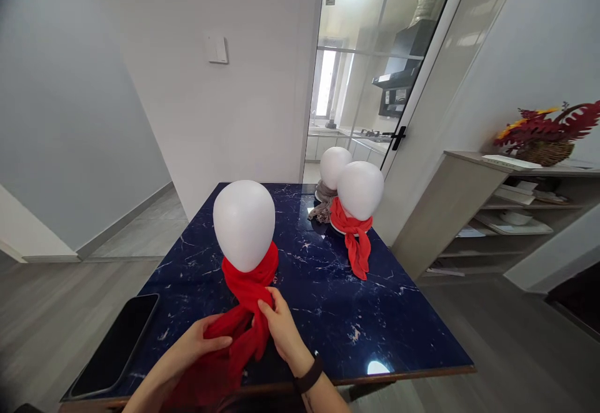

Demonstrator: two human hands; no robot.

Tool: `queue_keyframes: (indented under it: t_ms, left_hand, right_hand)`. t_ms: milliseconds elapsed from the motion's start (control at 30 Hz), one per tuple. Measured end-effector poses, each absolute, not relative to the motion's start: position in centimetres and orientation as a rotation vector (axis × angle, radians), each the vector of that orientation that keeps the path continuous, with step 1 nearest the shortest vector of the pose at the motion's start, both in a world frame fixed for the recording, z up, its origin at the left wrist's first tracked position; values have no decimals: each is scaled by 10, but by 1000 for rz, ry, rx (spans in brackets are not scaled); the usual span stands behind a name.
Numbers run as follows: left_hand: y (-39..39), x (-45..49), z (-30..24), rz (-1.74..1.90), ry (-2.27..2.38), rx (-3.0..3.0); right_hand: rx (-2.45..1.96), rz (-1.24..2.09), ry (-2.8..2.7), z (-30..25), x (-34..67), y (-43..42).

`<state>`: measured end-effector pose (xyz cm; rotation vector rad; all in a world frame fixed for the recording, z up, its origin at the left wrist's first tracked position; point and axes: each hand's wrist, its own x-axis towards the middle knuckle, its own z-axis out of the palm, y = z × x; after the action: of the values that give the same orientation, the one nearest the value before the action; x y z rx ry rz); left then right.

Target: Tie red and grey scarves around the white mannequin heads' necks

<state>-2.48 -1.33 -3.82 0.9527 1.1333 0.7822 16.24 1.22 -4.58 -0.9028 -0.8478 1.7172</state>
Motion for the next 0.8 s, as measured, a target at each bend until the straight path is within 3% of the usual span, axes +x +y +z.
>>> queue_keyframes:
  t_ms: [233, 500, 800]
  left_hand:
    - [-7, -26, -33, 965, 1154, 835]
    - [-24, -21, -16, 1062, 1140, 776]
    - [-44, -1, 12, 1130, 1156, 710]
  right_hand:
    - [-967, 1841, -891, -30, 176, 16]
    - [-1217, 808, -1865, -58, 168, -15]
    - [-1224, 430, -2014, -49, 165, -23]
